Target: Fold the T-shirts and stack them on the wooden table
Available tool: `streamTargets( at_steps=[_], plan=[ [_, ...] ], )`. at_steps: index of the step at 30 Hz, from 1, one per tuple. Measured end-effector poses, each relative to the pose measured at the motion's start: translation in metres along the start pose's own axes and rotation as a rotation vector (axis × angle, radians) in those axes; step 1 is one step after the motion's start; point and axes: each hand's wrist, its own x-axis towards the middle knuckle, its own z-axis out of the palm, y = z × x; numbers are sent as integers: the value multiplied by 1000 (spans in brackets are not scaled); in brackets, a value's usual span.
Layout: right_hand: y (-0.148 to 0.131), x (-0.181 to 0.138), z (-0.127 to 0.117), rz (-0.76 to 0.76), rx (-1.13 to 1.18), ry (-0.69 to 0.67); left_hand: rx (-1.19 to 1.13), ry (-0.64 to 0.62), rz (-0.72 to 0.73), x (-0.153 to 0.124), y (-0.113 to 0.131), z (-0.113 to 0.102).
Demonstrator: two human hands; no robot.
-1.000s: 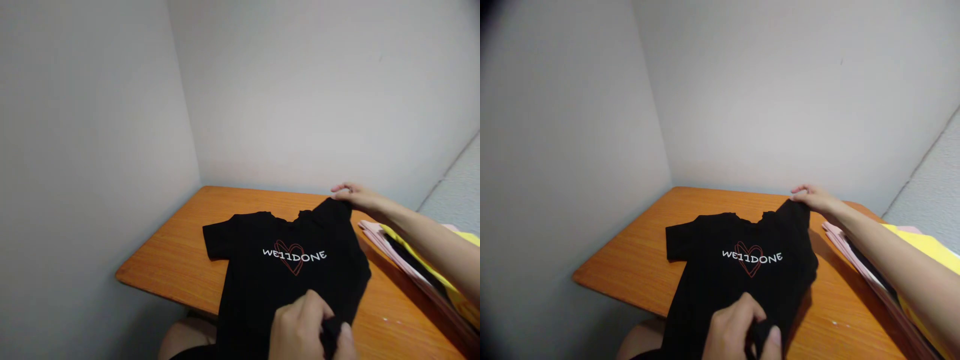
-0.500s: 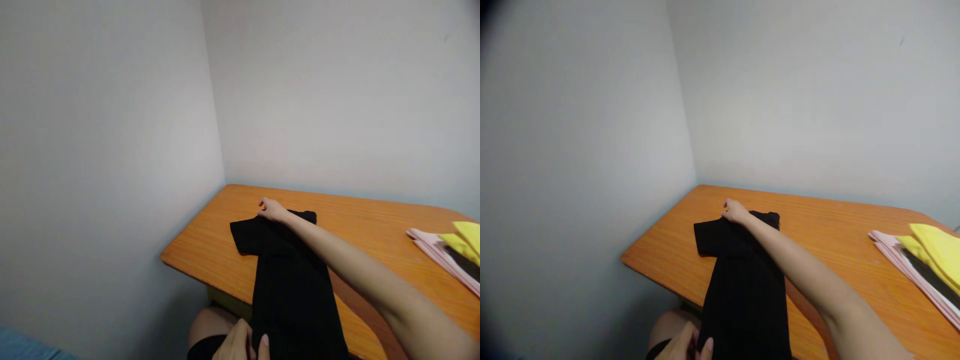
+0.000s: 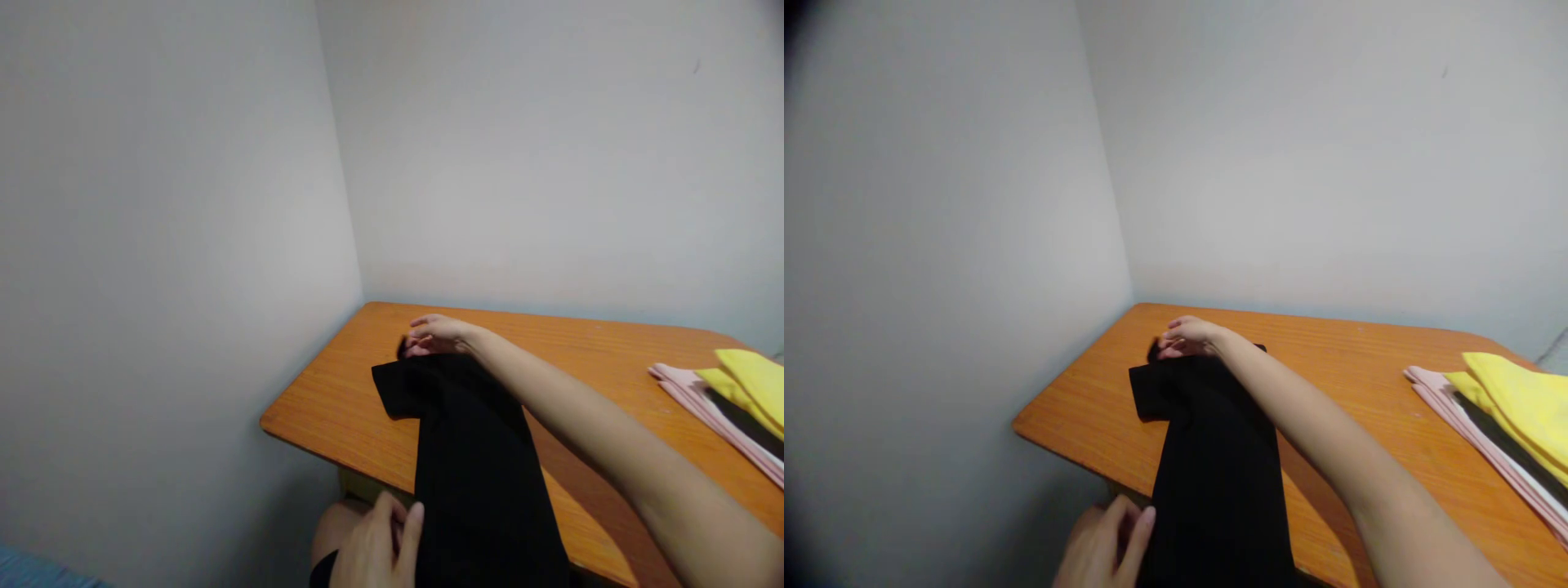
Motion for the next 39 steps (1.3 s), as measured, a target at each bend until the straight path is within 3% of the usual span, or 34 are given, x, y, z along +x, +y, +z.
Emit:
streamTargets(
  at_steps=[3, 6, 9, 12, 14, 17, 22, 26, 29, 32, 36, 39],
  plan=[
    [-4, -7, 11, -74, 81, 37, -40, 196, 1, 21, -2, -37],
    [10, -34, 16, -89, 6, 132, 12, 290, 60, 72, -8, -60],
    [35, -74, 32, -115, -162, 201, 187, 244, 107, 139, -7, -63],
    [56, -108, 63, -117, -496, 198, 291, 188, 95, 194, 3, -52],
    [64, -121, 82, -84, -686, 182, 317, 161, 71, 217, 10, -45],
    [68, -126, 96, -55, -769, 194, 318, 63, 35, 236, 18, -43],
    [62, -127, 94, -69, -762, 230, 189, -157, 5, 253, 32, -67],
    [55, -140, 105, -129, -742, 205, 60, -226, 84, 263, 65, -71],
    [52, -161, 118, -184, -724, 152, -3, -270, 217, 256, 93, -47],
    [56, -187, 125, -294, -722, 86, -8, -322, 397, 229, 107, -14],
    [76, -216, 123, -463, -762, -14, 94, -340, 627, 187, 97, 17],
    [94, -232, 117, -551, -796, 26, 280, -270, 751, 176, 89, 26]
  ],
)
